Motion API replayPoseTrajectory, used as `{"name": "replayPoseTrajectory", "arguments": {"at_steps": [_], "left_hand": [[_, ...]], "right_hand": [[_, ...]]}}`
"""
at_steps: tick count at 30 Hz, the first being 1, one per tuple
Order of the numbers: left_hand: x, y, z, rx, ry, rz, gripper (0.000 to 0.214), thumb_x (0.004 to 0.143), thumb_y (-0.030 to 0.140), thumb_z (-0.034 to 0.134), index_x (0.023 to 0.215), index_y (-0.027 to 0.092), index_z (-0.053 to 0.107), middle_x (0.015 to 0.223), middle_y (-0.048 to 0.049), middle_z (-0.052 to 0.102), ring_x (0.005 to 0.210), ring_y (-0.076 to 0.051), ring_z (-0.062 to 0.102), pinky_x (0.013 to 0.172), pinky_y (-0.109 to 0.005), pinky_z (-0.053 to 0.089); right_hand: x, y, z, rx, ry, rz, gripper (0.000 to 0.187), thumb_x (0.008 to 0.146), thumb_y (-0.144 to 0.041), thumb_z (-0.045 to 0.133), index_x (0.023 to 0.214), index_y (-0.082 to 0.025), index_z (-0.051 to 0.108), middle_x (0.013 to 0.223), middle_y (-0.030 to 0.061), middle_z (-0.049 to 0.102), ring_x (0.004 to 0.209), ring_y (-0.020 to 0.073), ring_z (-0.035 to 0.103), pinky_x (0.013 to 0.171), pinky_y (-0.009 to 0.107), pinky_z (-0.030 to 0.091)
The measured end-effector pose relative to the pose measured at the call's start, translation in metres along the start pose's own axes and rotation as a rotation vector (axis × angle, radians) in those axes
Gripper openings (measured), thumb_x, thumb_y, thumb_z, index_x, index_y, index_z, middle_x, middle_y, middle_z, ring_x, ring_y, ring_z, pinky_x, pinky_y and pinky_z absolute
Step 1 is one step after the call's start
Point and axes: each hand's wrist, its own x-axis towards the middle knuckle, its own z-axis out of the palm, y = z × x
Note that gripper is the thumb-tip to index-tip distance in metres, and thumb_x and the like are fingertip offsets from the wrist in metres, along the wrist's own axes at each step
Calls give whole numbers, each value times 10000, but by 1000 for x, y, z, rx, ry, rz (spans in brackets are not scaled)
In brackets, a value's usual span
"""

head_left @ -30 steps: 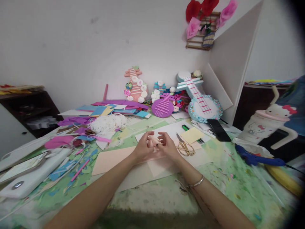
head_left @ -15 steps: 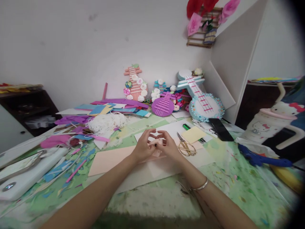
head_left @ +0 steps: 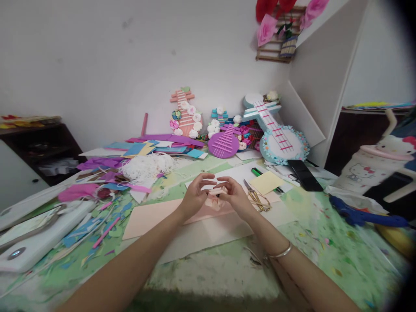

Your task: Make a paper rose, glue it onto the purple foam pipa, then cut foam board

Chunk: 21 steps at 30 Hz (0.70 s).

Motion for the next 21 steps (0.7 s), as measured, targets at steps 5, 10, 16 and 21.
{"name": "replayPoseTrajectory", "arguments": {"at_steps": [5,10,16,21], "left_hand": [[2,4,-1,-25,36,-39,336,702,112,576,1029,187,558,1125,-75,547,1015,-203,605,810,-335,533],[2,6,0,88,27,1,239,741,169,603,980,182,594,1041,-69,593,968,-193,626,777,-318,550],[0,5,-1,415,105,155,70,786,174,608,848,179,639,863,-41,647,773,-147,634,713,-281,548],[-1,5,-3,535,135,269,28,796,161,632,788,186,644,769,-22,666,715,-144,632,700,-276,521]], "right_hand": [[1,1,0,30,-26,-18,476,598,-127,637,1052,-206,519,895,5,630,783,145,617,700,271,484],[0,0,1,-1,-49,-50,426,624,-153,647,1030,-213,532,936,22,629,839,160,612,747,292,486],[1,3,2,-174,-20,-113,311,659,-217,623,966,-196,584,885,19,612,807,156,575,751,298,472],[2,8,1,-273,28,-102,271,690,-283,630,941,-182,615,758,-8,577,679,139,518,665,282,440]]}}
